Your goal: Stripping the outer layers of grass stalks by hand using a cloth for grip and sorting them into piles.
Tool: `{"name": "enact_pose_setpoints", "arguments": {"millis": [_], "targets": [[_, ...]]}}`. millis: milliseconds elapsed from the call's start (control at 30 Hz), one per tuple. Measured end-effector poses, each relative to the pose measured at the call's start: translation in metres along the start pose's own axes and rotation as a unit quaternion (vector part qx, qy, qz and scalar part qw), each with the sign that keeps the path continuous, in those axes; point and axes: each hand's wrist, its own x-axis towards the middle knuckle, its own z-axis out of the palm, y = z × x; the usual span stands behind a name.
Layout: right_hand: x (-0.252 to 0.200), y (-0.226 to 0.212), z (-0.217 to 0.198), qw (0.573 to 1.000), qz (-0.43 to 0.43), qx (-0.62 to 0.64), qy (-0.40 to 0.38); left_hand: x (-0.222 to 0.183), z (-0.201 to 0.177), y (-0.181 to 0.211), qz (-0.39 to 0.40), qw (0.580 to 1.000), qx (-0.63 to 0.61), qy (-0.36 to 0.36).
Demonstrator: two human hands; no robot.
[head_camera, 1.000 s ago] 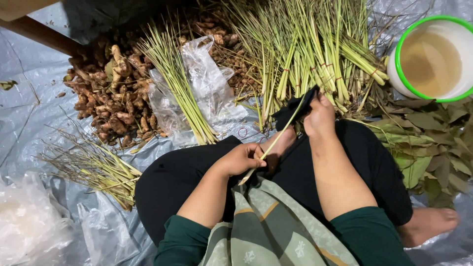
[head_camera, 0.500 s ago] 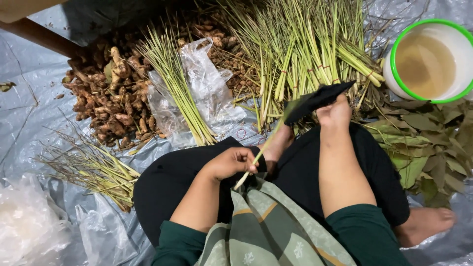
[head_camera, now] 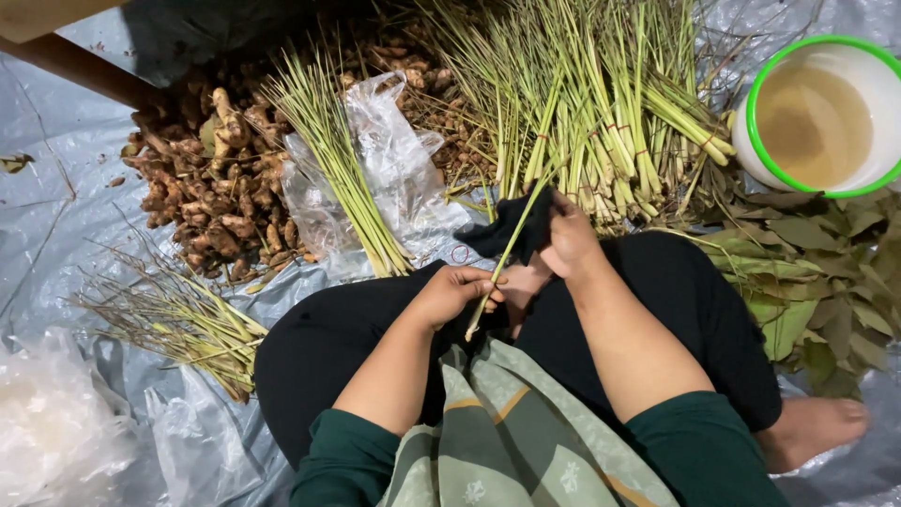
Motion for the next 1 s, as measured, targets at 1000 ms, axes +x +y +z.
{"name": "enact_pose_setpoints", "arguments": {"millis": [1000], "targets": [[0.010,-0.016,0.001,0.995,-0.012,-0.061,0.079,-0.002,-0.003,-0.016,-0.018,0.998,0.045,-0.039]]}}
